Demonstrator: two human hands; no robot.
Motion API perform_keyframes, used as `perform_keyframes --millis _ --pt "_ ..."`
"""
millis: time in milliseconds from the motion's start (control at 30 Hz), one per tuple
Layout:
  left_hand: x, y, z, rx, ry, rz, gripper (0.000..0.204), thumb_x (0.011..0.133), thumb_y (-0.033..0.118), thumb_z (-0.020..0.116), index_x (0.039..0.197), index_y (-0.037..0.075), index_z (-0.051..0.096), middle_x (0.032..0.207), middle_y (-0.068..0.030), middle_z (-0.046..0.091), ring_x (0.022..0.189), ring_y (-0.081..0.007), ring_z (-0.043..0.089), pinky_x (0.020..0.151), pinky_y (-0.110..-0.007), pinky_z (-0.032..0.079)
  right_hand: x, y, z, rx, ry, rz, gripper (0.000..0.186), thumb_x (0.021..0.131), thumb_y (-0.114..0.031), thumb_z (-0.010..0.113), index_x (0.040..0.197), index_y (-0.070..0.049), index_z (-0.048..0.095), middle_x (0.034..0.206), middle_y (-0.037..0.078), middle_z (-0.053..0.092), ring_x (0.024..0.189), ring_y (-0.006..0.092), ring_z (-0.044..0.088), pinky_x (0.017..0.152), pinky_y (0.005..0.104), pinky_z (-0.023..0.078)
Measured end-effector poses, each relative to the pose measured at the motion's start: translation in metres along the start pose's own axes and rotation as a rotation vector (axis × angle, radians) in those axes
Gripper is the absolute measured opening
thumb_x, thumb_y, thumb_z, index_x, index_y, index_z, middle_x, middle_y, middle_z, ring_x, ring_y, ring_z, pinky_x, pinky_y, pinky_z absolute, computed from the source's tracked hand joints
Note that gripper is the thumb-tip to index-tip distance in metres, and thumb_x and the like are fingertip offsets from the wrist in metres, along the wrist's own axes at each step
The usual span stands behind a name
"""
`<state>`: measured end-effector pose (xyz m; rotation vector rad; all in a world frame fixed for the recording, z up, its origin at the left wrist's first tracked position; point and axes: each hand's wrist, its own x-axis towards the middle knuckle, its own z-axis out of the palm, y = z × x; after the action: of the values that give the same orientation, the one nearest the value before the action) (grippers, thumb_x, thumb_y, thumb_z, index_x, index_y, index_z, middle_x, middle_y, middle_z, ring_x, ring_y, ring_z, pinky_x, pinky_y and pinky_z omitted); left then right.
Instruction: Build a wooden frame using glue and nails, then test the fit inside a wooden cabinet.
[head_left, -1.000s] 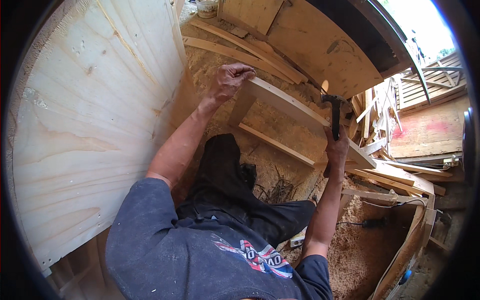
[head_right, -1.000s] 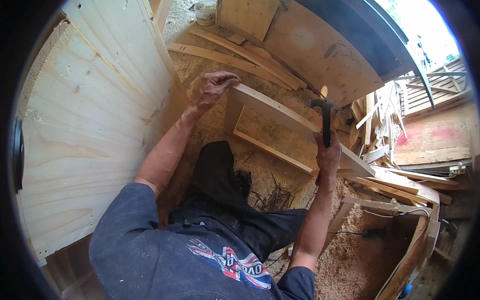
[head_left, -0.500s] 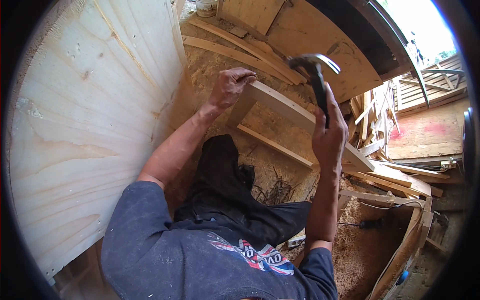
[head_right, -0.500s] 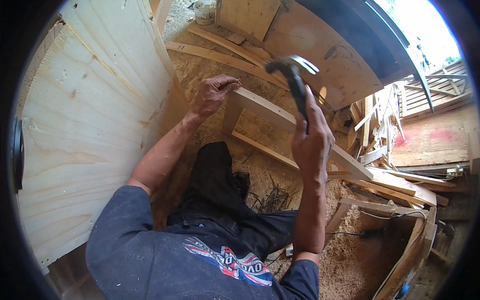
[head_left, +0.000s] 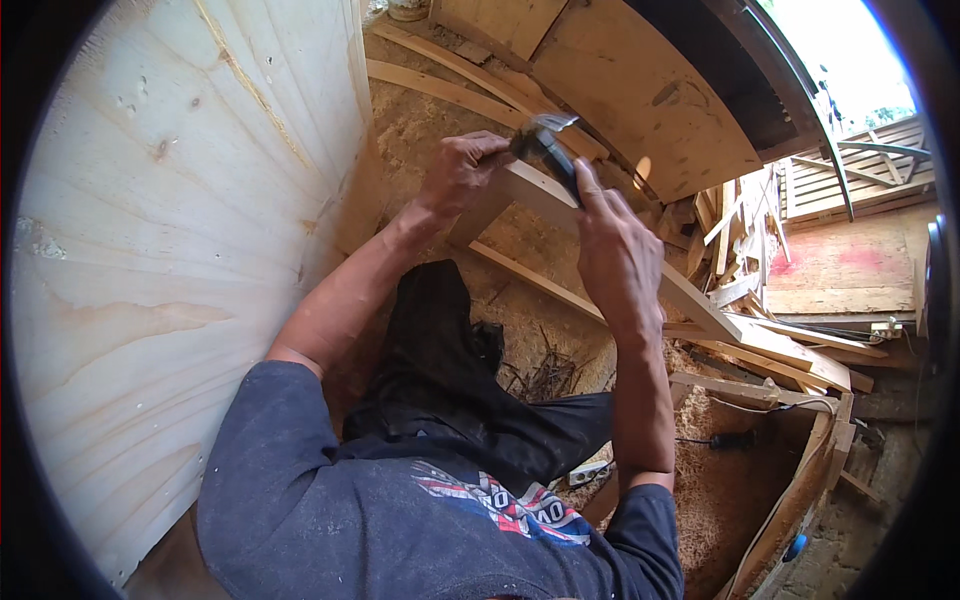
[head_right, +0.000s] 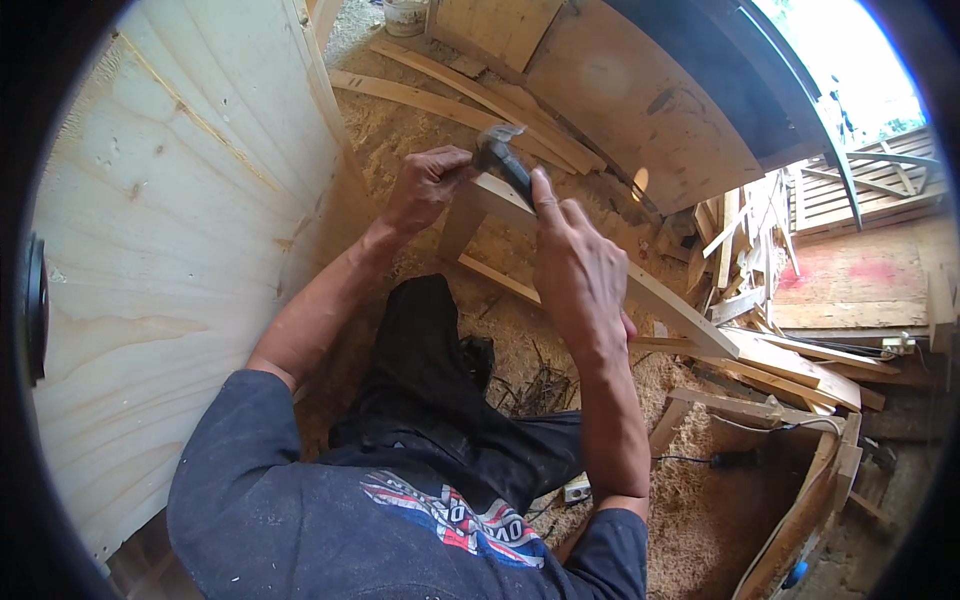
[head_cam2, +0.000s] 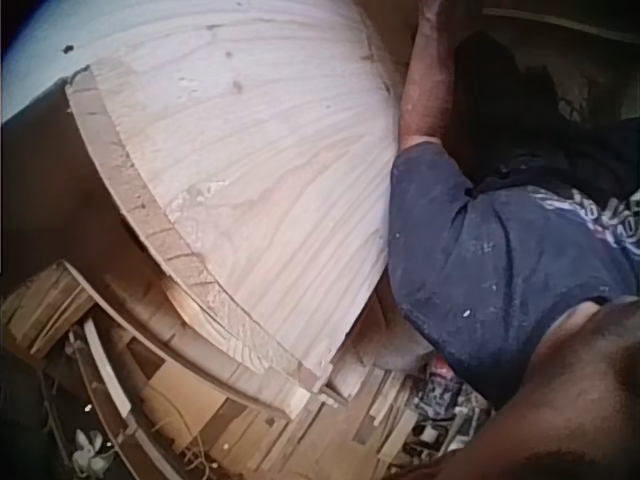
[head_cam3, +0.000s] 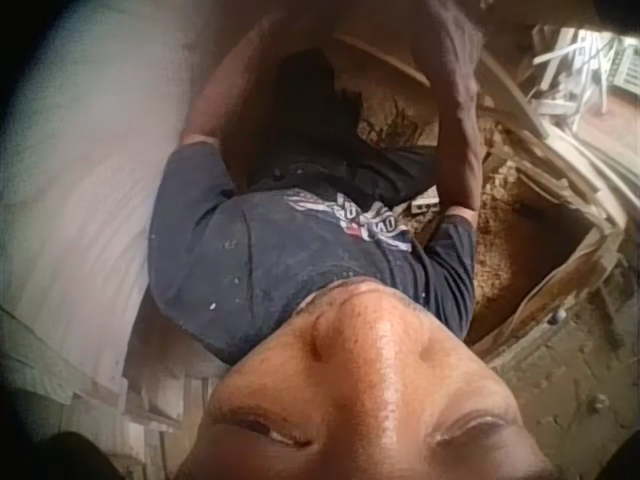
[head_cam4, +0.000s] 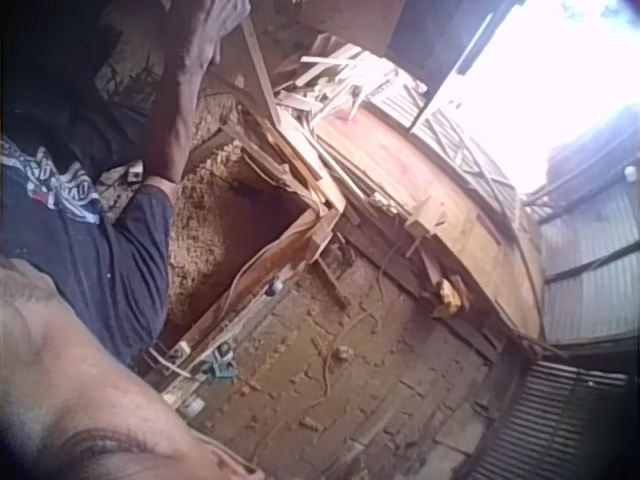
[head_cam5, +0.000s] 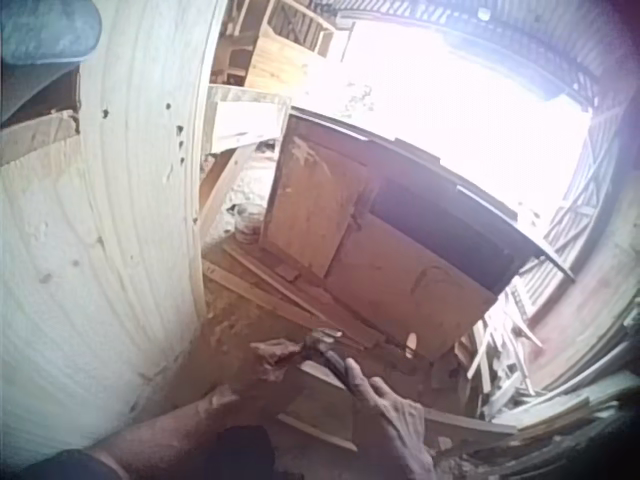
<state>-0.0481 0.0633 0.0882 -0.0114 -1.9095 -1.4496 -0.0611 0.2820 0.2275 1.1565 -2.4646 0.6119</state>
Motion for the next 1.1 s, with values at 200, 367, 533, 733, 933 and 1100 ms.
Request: perform_keyframes --millis 200,367,533,733,933,1100 --pt "-0.001 -0.007 0.000 -0.006 -0.010 0.046 0.015 0.091 0.003 0.074 0.105 -0.001 0.077 0.100 -0.0122 0.077 0.092 -0.0191 0.072 0.084 -0.032 0.057 0.000 0.000 -0.002 0.182 0.212 0.059 0.053 0.099 -0.010 0.061 0.151 -0.011 0.052 0.112 0.016 0.070 0.094 0.0350 0.071 0.084 0.0468 0.055" --pt "0.000 -0.003 0.001 0.015 -0.036 0.004 0.012 0.091 0.004 0.075 0.102 -0.001 0.078 0.103 -0.0124 0.076 0.095 -0.0190 0.072 0.086 -0.032 0.057 -0.001 0.001 -0.008 -0.081 -0.252 0.140 0.050 0.100 -0.007 0.059 0.149 -0.008 0.053 0.116 0.024 0.070 0.103 0.0339 0.072 0.090 0.0445 0.054" --pt "-0.002 -0.027 -0.012 -0.311 -0.199 -0.157 0.025 0.095 0.010 0.075 0.117 0.000 0.071 0.113 -0.0077 0.073 0.107 -0.0156 0.067 0.092 -0.031 0.055 -0.024 0.021 -0.010 0.311 0.003 0.356 0.047 0.101 -0.009 0.060 0.148 -0.010 0.054 0.104 0.019 0.072 0.090 0.0258 0.071 0.081 0.0383 0.053" --pt "-0.024 -0.052 -0.001 -0.584 -0.273 -0.343 0.038 0.100 0.019 0.071 0.133 0.004 0.061 0.120 -0.0030 0.067 0.113 -0.0118 0.061 0.100 -0.030 0.050 -0.044 0.031 -0.011 0.389 -0.013 0.434 0.046 0.101 -0.010 0.062 0.147 -0.011 0.056 0.087 0.012 0.066 0.076 0.0177 0.058 0.073 0.0352 0.049" --pt "-0.036 -0.048 0.027 -0.699 -0.044 -0.233 0.030 0.102 0.017 0.068 0.128 0.004 0.062 0.113 -0.0015 0.068 0.108 -0.0109 0.061 0.099 -0.029 0.048 -0.042 0.030 -0.011 0.328 -0.078 0.393 0.045 0.100 -0.007 0.063 0.144 -0.010 0.057 0.093 0.014 0.070 0.082 0.0215 0.066 0.077 0.0360 0.052" --pt "-0.042 -0.044 0.036 -0.661 0.030 -0.194 0.026 0.103 0.015 0.067 0.125 0.003 0.063 0.111 -0.0009 0.068 0.105 -0.0098 0.062 0.096 -0.027 0.048 -0.031 0.017 -0.018 0.255 -0.084 0.248 0.043 0.100 -0.008 0.063 0.143 -0.007 0.058 0.114 0.021 0.073 0.095 0.0287 0.072 0.087 0.0422 0.055"
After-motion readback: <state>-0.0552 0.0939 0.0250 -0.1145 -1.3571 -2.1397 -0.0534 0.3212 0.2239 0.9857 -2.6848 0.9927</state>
